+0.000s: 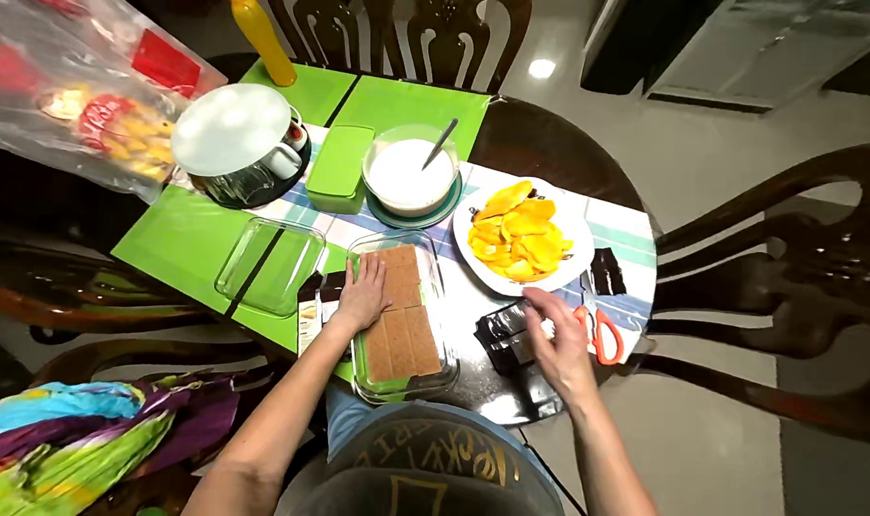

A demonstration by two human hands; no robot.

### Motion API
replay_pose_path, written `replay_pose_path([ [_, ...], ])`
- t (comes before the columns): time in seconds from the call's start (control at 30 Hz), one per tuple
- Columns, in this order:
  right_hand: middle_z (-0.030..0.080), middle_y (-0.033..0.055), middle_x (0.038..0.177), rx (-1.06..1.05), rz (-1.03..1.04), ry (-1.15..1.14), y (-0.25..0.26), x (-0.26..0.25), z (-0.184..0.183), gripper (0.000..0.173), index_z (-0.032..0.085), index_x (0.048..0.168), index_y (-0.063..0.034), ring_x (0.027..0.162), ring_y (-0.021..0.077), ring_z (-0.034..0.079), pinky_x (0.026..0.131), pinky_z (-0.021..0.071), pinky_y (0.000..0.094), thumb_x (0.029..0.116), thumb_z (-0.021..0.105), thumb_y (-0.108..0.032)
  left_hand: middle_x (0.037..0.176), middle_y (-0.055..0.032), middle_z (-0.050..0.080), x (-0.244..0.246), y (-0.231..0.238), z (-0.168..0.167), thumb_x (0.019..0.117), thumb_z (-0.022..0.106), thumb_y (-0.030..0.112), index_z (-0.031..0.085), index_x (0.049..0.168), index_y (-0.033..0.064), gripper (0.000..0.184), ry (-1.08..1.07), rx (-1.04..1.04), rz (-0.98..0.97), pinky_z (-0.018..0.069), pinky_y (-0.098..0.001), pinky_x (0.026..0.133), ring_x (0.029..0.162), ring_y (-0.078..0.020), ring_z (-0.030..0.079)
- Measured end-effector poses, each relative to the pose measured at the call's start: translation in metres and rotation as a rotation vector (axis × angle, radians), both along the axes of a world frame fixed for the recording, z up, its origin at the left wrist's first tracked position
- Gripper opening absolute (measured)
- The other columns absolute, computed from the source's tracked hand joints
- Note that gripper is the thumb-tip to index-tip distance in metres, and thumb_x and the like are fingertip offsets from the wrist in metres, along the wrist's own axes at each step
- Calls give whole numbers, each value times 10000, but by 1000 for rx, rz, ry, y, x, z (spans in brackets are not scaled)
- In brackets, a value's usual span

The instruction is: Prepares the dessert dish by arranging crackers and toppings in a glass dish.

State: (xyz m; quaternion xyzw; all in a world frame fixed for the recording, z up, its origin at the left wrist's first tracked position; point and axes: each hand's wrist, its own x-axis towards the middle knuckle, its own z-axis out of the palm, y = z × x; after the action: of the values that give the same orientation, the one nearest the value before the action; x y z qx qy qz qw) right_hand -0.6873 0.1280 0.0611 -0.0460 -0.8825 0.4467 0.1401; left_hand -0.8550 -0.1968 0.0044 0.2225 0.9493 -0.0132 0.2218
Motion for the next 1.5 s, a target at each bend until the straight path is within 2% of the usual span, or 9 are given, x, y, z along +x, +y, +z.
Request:
replay_pose_path([
  [0.3, 426, 167, 1574, -454, 486, -563, -102, -98, -34, 610, 303, 1586, -52, 1433, 203, 453, 1187, 383, 391, 1084, 445, -368, 1708, -198, 89, 7, -9, 3, 1026, 447, 594, 184, 1621, -6, 885, -35, -114, 37, -122, -744, 1161, 1572, -401, -94],
  [0.43, 385, 180, 1597, -528, 400, -585, -118, -110, -40, 643, 271, 1601, -57, 1460, 232, 412, 1207, 346, 429, 1089, 424, -414, 1656, -209, 282, 31, -11, 15, 1004, 580, 479, 339, 1580, 14, 779, 56, 12, 84, 16, -746, 1183, 1553, -451, 139],
  [0.63, 572, 126, 1441, -427, 225, -280, -57, -76, -5, 453, 508, 1472, -66, 1279, 186, 591, 1076, 498, 386, 1062, 515, -257, 1552, -224, 459, 82, -25, 14, 846, 812, 278, 704, 1277, 53, 498, 195, 175, 62, 68, -817, 1130, 1492, -527, 259],
  [0.9, 597, 280, 1307, 177, -553, -303, 124, 2, -41, 332, 643, 1293, 10, 1208, 413, 597, 1027, 477, 564, 1037, 486, -133, 1607, -217, 379, 101, -14, 6, 826, 833, 352, 724, 1252, 118, 499, 312, 266, 1, 92, -860, 1072, 1486, -550, 251],
  [1.13, 695, 229, 1126, 155, -360, -461, 116, -8, -16, 273, 703, 1168, -2, 1069, 377, 668, 961, 507, 582, 1032, 575, -202, 1621, -206, 358, 86, 14, 35, 884, 763, 390, 716, 1260, 159, 444, 414, 344, -78, 93, -865, 1065, 1484, -560, 243],
  [1.23, 647, 222, 1263, 281, -136, -654, 93, -3, -8, 396, 669, 1295, -54, 1171, 406, 624, 995, 484, 610, 1017, 602, -328, 1592, -225, 398, 90, 21, 39, 918, 729, 344, 714, 1265, 138, 404, 395, 398, -90, 99, -868, 1066, 1466, -574, 271],
  [1.33, 600, 160, 1397, 512, 101, -423, 61, 10, -15, 494, 689, 1309, -172, 1324, 427, 512, 1079, 379, 667, 885, 751, -416, 1431, -190, 584, 107, 48, 38, 994, 630, 254, 733, 1223, 115, 287, 247, 497, -156, 294, -750, 1097, 1372, -479, 470],
  [1.43, 265, 150, 1670, 690, 255, -476, 18, 19, -25, 1062, 454, 1544, -332, 1523, 516, 143, 1079, 39, 858, 621, 840, -689, 1266, -177, 669, 125, 92, 22, 992, 539, 54, 734, 1149, 44, 251, -14, 578, -370, 481, -549, 1038, 1232, -380, 603],
  [1.5, 137, 223, 1687, 768, 173, -469, -5, 25, -40, 1268, 325, 1612, -293, 1508, 577, 63, 1015, 17, 908, 543, 830, -751, 1199, -213, 662, 130, 114, 11, 961, 532, -16, 708, 1083, -22, 213, -132, 501, -507, 468, -551, 1020, 1199, -407, 588],
])
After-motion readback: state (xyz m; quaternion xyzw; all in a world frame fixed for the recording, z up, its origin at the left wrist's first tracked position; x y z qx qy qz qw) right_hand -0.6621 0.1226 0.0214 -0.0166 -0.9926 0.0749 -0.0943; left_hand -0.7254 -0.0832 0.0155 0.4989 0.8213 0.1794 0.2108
